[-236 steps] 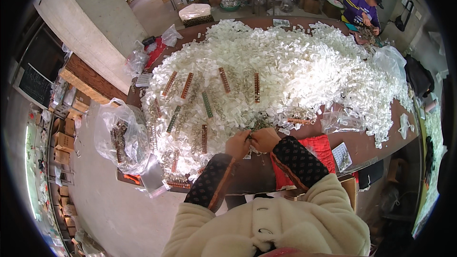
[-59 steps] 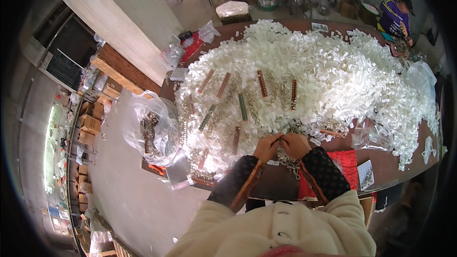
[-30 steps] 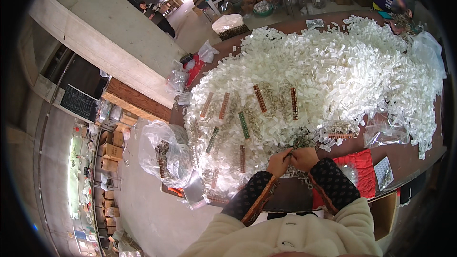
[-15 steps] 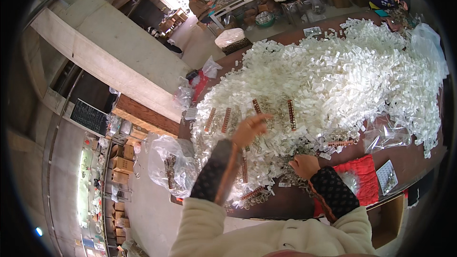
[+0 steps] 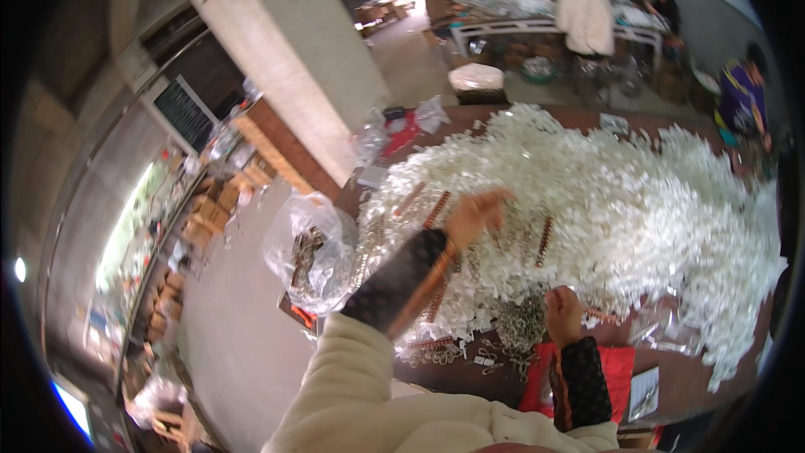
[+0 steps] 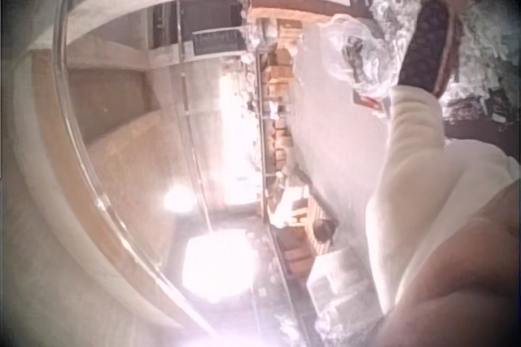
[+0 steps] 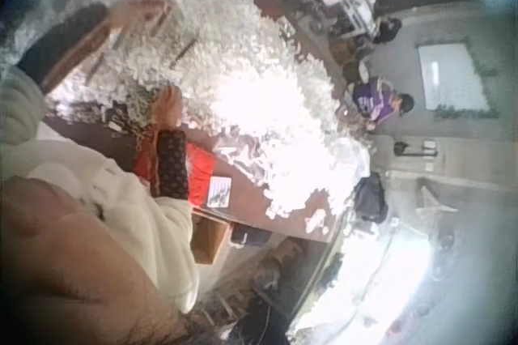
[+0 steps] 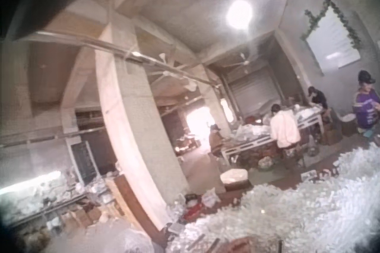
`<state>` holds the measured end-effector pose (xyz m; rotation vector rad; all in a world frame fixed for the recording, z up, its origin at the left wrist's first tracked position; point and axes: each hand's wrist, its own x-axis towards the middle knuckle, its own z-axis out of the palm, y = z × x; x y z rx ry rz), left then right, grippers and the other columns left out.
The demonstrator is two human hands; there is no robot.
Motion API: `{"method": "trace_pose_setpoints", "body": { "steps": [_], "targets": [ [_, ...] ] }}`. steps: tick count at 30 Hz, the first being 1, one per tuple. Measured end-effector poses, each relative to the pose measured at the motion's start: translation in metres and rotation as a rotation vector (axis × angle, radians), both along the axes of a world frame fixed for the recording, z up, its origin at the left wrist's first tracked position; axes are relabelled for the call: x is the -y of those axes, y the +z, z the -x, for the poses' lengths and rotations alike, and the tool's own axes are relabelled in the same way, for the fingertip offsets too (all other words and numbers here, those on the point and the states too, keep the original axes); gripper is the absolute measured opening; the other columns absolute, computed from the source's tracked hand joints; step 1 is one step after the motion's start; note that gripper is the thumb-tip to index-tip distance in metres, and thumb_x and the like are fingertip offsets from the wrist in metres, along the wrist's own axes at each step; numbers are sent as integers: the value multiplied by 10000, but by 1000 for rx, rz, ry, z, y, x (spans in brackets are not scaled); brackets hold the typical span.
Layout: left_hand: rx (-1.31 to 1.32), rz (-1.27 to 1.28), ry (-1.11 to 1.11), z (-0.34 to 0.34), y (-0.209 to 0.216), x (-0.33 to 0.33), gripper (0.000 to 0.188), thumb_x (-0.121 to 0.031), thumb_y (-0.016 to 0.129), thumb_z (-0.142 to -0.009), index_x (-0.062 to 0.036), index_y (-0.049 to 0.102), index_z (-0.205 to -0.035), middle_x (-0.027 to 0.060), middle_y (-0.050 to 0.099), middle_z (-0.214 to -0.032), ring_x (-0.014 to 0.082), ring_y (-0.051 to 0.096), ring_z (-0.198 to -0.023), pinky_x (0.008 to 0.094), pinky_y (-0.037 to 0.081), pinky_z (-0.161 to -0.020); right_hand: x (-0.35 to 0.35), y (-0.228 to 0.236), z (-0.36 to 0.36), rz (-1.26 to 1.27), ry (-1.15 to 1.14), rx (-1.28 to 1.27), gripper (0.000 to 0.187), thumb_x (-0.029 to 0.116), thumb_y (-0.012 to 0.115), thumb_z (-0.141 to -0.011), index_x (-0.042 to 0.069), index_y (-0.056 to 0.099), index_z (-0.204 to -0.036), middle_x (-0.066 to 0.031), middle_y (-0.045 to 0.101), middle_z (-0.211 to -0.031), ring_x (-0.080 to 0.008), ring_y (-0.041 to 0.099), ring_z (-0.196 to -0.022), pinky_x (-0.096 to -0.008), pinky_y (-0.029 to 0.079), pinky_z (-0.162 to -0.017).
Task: The person repeatedly picks small metallic and plastic components from a table, links them together by hand, and places the assembled pieces into a plastic bag. The person also uses scissors to cut a small piece of material during the process.
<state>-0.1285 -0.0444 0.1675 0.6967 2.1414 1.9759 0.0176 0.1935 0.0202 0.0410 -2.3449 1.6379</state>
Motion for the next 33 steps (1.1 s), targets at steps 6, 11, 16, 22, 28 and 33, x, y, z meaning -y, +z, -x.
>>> {"method": "trace_pose_setpoints", "body": {
  "steps": [6, 11, 16, 22, 28, 33],
  "targets": [
    [335, -117, 19, -130, -87, 6, 335, -100, 524, -957, -94, 593, -1284, -23, 553, -699, 45, 493, -637, 217, 433, -600, 34, 55, 16, 80, 122, -168, 132, 74, 562, -904, 9, 562, -1019, -69, 589, -849, -131, 571, -717, -264, 460, -620],
    [483, -392, 146, -198, -124, 30, 330, -83, 536, -941, -92, 603, -1264, -19, 561, -703, 46, 496, -618, 204, 394, -555, 84, 100, 52, -43, 385, -181, 255, 44, 528, -906, 42, 521, -1162, -55, 582, -837, -113, 566, -671, -253, 453, -587],
    [438, -550, 187, -234, -139, 77, 323, -80, 530, -949, -89, 600, -1264, -13, 585, -692, 36, 485, -568, 198, 378, -505, 185, 193, 138, -312, 505, -271, 449, 17, 532, -895, 70, 459, -1335, -48, 580, -724, -123, 562, -572, -276, 465, -534],
    [382, -579, 199, -266, -137, 157, 311, -95, 526, -959, -87, 600, -1261, -19, 587, -685, 29, 471, -569, 197, 363, -505, 331, 309, 216, -399, 388, -33, 738, -26, 545, -768, 124, 356, -1466, -58, 597, -665, -120, 499, -424, -283, 392, -386],
    [333, -637, 246, -291, -138, 229, 323, -103, 519, -968, -65, 572, -1285, -23, 536, -688, 41, 472, -618, 210, 365, -537, 414, 342, 215, -310, 377, 16, 783, -27, 539, -754, 147, 329, -1489, -48, 569, -645, -109, 458, -418, -281, 348, -374],
    [321, -756, 225, -299, -135, 253, 327, -107, 520, -975, -42, 554, -1294, -23, 516, -695, 51, 460, -629, 214, 373, -558, 443, 357, 211, -335, 298, -21, 725, 31, 466, -781, 75, 310, -1488, -59, 578, -640, -109, 441, -413, -279, 335, -367]
  ]
}}
